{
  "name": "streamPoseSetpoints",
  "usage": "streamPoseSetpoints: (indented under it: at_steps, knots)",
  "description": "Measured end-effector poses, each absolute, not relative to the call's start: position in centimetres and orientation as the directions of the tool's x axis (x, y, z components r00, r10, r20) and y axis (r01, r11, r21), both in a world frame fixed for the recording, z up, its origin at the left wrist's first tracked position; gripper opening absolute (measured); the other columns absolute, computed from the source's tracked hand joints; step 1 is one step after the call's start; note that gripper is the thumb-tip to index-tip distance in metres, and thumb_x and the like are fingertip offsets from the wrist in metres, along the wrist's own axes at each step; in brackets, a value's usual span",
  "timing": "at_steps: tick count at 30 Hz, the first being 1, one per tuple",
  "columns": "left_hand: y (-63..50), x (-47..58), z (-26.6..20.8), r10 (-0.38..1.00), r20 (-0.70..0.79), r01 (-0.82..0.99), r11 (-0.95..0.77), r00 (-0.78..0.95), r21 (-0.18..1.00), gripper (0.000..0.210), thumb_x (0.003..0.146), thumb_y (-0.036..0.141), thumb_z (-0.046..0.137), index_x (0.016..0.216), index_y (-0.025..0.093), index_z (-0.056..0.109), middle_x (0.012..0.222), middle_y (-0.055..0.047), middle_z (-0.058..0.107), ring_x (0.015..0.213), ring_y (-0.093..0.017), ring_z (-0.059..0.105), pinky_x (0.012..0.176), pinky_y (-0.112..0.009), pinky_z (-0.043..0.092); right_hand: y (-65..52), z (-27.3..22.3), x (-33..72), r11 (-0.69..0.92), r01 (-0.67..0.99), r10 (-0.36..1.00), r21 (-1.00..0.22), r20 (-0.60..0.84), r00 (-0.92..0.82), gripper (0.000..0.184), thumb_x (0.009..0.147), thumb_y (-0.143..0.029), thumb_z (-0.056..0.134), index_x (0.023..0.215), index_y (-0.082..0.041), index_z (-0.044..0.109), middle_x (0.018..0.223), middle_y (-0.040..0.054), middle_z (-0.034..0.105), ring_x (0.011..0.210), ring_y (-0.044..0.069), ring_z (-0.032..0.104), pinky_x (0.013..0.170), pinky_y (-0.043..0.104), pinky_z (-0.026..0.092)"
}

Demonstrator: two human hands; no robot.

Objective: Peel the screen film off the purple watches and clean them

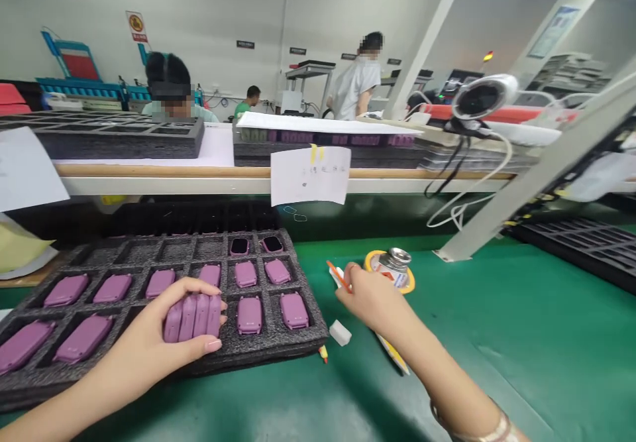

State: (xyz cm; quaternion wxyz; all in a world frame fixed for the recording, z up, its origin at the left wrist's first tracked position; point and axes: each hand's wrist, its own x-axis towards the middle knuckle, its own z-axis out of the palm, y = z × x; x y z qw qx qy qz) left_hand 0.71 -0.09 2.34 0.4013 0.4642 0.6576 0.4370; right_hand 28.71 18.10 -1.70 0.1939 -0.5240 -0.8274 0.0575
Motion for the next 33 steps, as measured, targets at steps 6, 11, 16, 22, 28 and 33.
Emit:
streamPoseSetpoints:
  at_steps: [6, 11, 16, 22, 28, 33]
  knots:
    - [-0.1, 0.5, 2.3, 0.968, -0.134, 0.221, 0.181, -0.210, 0.958, 0.043, 0.066, 0.029, 0.083, 0.105, 0.029, 0.066, 0.100, -0.002, 0.075, 0.095, -0.027, 0.071, 0.086, -0.039, 0.056, 11.8, 4.3, 24.0, 0.710, 0.405, 0.699, -0.576, 0.505, -0.506, 0.011, 0.087, -0.016, 0.051, 0.080, -0.025, 0.047, 0.066, -0.0014, 0.061, 0.049, 0.015, 0.064, 0.046, 0.025, 0.050]
    - [0.1, 0.4, 2.0, 0.978, -0.130, 0.231, 0.166, -0.162, 0.959, 0.045, 0.069, 0.032, 0.083, 0.108, 0.029, 0.061, 0.103, 0.000, 0.070, 0.096, -0.024, 0.066, 0.089, -0.037, 0.051, 7.7, 4.8, 20.4, 0.845, 0.028, 0.446, -0.534, 0.676, -0.587, 0.020, 0.094, -0.009, 0.052, 0.104, -0.026, 0.058, 0.081, -0.0004, 0.070, 0.069, 0.014, 0.072, 0.060, 0.020, 0.057]
    - [0.3, 0.4, 2.0, 0.981, -0.131, 0.219, 0.161, -0.144, 0.962, 0.043, 0.071, 0.029, 0.081, 0.109, 0.028, 0.060, 0.103, 0.001, 0.068, 0.095, -0.022, 0.063, 0.088, -0.035, 0.048, 7.9, 3.6, 19.6, 0.879, -0.042, 0.334, -0.475, 0.678, -0.655, 0.019, 0.096, -0.008, 0.051, 0.106, -0.024, 0.055, 0.087, 0.0006, 0.072, 0.076, 0.012, 0.073, 0.070, 0.019, 0.060]
    - [0.2, 0.4, 2.0, 0.977, -0.154, 0.209, 0.183, -0.146, 0.961, 0.043, 0.071, 0.030, 0.081, 0.109, 0.029, 0.059, 0.101, 0.002, 0.068, 0.096, -0.022, 0.062, 0.089, -0.036, 0.047, 8.3, 2.8, 19.7, 0.889, -0.027, 0.303, -0.457, 0.631, -0.714, 0.016, 0.098, -0.010, 0.049, 0.102, -0.024, 0.054, 0.084, 0.0004, 0.072, 0.075, 0.014, 0.073, 0.069, 0.022, 0.061]
    - [0.3, 0.6, 1.9, 0.972, -0.176, 0.195, 0.206, -0.157, 0.959, 0.043, 0.070, 0.028, 0.080, 0.108, 0.030, 0.060, 0.098, 0.002, 0.069, 0.093, -0.023, 0.064, 0.088, -0.037, 0.048, 7.7, 2.9, 19.5, 0.918, 0.041, 0.308, -0.395, 0.641, -0.703, 0.014, 0.098, -0.014, 0.053, 0.090, -0.025, 0.054, 0.074, 0.0001, 0.071, 0.061, 0.015, 0.069, 0.054, 0.023, 0.057]
    - [0.2, 0.7, 2.0, 0.966, -0.179, 0.211, 0.217, -0.187, 0.953, 0.042, 0.070, 0.030, 0.079, 0.108, 0.030, 0.060, 0.098, 0.003, 0.069, 0.093, -0.022, 0.063, 0.088, -0.036, 0.048, 7.6, 2.2, 18.9, 0.961, 0.065, 0.248, -0.267, 0.740, -0.625, 0.019, 0.101, -0.011, 0.047, 0.087, -0.023, 0.054, 0.068, 0.0000, 0.068, 0.062, 0.016, 0.071, 0.051, 0.024, 0.054]
